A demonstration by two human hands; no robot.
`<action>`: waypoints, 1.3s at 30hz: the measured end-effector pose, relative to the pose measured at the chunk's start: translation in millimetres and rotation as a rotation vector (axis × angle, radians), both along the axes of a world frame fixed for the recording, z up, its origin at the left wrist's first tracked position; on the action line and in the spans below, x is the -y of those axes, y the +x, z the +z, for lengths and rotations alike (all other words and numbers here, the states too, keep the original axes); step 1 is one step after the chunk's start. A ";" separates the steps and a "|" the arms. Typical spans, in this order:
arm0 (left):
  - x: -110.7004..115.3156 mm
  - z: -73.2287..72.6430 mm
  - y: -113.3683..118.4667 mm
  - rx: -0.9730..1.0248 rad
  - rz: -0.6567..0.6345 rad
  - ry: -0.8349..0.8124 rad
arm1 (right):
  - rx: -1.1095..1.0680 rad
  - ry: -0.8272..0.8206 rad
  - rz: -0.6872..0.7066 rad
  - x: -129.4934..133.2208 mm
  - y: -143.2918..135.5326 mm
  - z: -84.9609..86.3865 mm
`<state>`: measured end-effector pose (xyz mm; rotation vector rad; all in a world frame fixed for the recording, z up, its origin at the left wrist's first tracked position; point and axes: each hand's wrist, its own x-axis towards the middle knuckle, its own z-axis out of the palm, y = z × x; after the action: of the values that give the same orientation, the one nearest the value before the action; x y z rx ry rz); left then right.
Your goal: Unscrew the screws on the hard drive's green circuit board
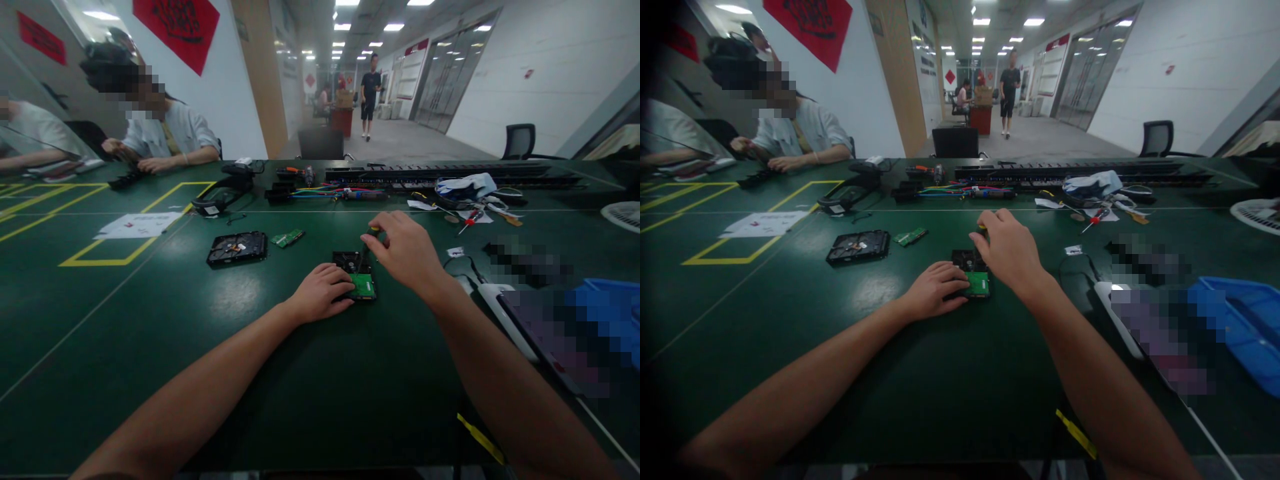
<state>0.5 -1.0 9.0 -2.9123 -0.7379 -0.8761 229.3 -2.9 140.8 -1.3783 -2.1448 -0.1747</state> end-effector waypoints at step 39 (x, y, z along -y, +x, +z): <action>-1.7 -5.6 0.2 -0.026 0.013 0.007 | -0.074 -0.096 0.221 5.4 2.2 10.3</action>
<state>0.8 0.7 3.5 -2.9037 -0.7495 -0.8356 231.6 -8.3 151.2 -1.1686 -2.2485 0.0651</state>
